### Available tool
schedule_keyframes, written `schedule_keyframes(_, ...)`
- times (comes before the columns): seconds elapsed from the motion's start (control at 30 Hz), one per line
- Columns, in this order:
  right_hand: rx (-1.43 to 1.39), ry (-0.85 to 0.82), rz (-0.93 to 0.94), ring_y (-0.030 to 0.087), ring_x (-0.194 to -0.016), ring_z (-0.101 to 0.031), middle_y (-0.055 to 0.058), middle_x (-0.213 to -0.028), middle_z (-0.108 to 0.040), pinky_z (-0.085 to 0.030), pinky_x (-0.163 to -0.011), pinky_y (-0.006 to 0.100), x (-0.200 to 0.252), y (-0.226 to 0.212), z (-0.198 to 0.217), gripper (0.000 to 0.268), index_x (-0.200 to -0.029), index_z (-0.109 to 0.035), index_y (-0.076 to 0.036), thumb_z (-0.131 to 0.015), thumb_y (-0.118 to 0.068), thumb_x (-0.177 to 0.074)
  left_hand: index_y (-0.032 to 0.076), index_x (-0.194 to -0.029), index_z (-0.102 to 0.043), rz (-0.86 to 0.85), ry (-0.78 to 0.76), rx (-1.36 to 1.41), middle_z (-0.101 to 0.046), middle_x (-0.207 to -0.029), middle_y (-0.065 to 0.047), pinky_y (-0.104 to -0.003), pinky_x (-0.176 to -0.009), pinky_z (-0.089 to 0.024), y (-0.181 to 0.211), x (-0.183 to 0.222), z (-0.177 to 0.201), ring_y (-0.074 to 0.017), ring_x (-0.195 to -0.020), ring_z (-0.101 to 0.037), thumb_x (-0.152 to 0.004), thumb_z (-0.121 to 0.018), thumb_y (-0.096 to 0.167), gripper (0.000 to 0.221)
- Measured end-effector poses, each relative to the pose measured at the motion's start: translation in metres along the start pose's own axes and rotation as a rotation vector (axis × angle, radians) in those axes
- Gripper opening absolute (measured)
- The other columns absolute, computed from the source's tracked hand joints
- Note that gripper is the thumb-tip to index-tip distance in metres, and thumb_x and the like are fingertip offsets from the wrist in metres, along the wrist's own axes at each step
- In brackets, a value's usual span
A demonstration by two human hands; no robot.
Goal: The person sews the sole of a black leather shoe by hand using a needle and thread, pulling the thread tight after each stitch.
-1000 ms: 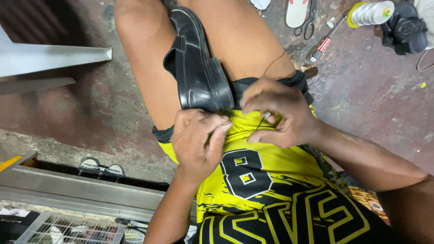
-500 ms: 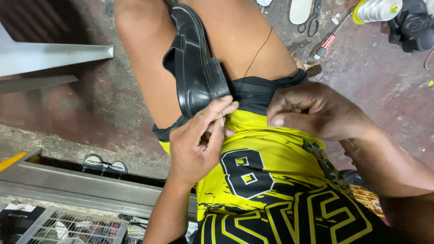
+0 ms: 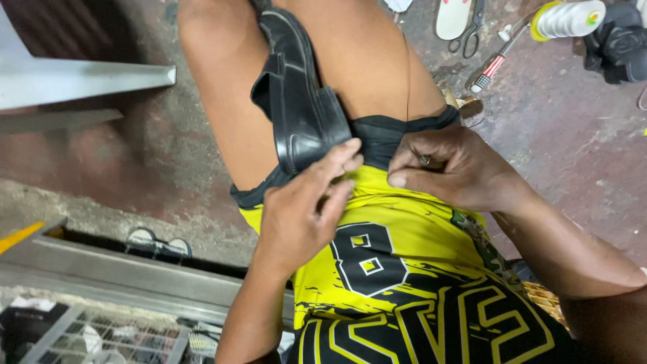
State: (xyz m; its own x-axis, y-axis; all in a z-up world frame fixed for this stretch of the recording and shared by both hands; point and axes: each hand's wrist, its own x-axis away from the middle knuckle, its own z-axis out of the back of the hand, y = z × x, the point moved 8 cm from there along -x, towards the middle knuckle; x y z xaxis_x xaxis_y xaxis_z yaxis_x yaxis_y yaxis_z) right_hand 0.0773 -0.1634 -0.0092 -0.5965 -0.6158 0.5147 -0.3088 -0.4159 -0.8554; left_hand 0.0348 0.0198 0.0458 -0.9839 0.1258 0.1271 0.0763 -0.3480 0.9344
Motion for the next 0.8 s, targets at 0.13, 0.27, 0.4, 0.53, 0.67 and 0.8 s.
schedule_keyframes(0.13, 0.351, -0.002, -0.063, 0.01, -0.056, -0.057, 0.003, -0.063, -0.064, -0.048, -0.055, 0.029, -0.009, -0.019, -0.009, 0.021, -0.097, -0.074, -0.015, -0.082, -0.03, -0.084, 0.012, -0.149, -0.049, -0.052, -0.003, -0.131, -0.061, -0.094, -0.01, -0.031, -0.066, -0.056, 0.006, -0.007, -0.008, -0.0195, -0.076, -0.07, -0.088, -0.082, 0.006, 0.07)
schedule_keyframes(0.27, 0.55, 0.2, 0.461, 0.021, -0.069, -0.067, 0.001, -0.079, -0.066, -0.05, -0.059, 0.036, -0.021, -0.075, -0.026, 0.012, -0.088, -0.069, -0.016, -0.074, -0.026, -0.091, 0.008, -0.154, -0.037, -0.11, 0.096, -0.194, -0.056, -0.099, -0.009, -0.032, -0.063, -0.054, 0.006, -0.002, -0.004, -0.02, -0.077, -0.065, -0.084, -0.084, 0.007, 0.085)
schedule_keyframes(0.4, 0.755, 0.325, 0.482, 0.025, -0.068, -0.067, 0.006, -0.083, -0.064, -0.051, -0.059, 0.04, -0.017, -0.065, -0.007, 0.013, -0.089, -0.067, -0.012, -0.071, -0.023, -0.093, 0.006, -0.156, -0.034, -0.051, 0.123, -0.104, -0.055, -0.102, -0.009, -0.028, -0.062, -0.054, 0.0, 0.001, -0.006, -0.0149, -0.076, -0.069, -0.087, -0.087, 0.007, 0.087)
schedule_keyframes(0.53, 1.15, 0.539, 0.381, 0.031, -0.078, -0.066, 0.01, -0.089, -0.065, -0.052, -0.066, 0.039, -0.01, -0.032, 0.097, 0.02, -0.097, -0.067, -0.008, -0.078, -0.022, -0.104, 0.005, -0.156, -0.034, 0.024, 0.083, -0.044, -0.055, -0.102, -0.009, -0.026, -0.057, -0.053, -0.004, 0.0, -0.011, -0.0125, -0.076, -0.074, -0.086, -0.087, 0.007, 0.088)
schedule_keyframes(0.67, 1.282, 0.704, 0.208, 0.03, -0.075, -0.067, 0.015, -0.084, -0.068, -0.051, -0.066, 0.038, 0.014, -0.015, 0.172, 0.011, -0.106, -0.07, -0.001, -0.07, -0.012, -0.104, 0.006, -0.158, -0.032, -0.002, 0.085, -0.002, -0.06, -0.12, -0.012, -0.023, -0.06, -0.056, 0.0, -0.004, -0.008, -0.0118, -0.079, -0.076, -0.088, -0.086, 0.005, 0.087)
schedule_keyframes(0.8, 1.221, 0.628, 0.176, 0.035, -0.076, -0.067, 0.021, -0.098, -0.069, -0.052, -0.066, 0.042, 0.027, -0.006, 0.151, 0.007, -0.105, -0.064, 0.0, -0.058, -0.004, -0.107, 0.005, -0.158, -0.031, 0.023, 0.096, 0.056, -0.057, -0.148, -0.018, -0.022, -0.063, -0.059, 0.002, -0.008, -0.002, -0.0129, -0.082, -0.079, -0.089, -0.085, 0.003, 0.088)
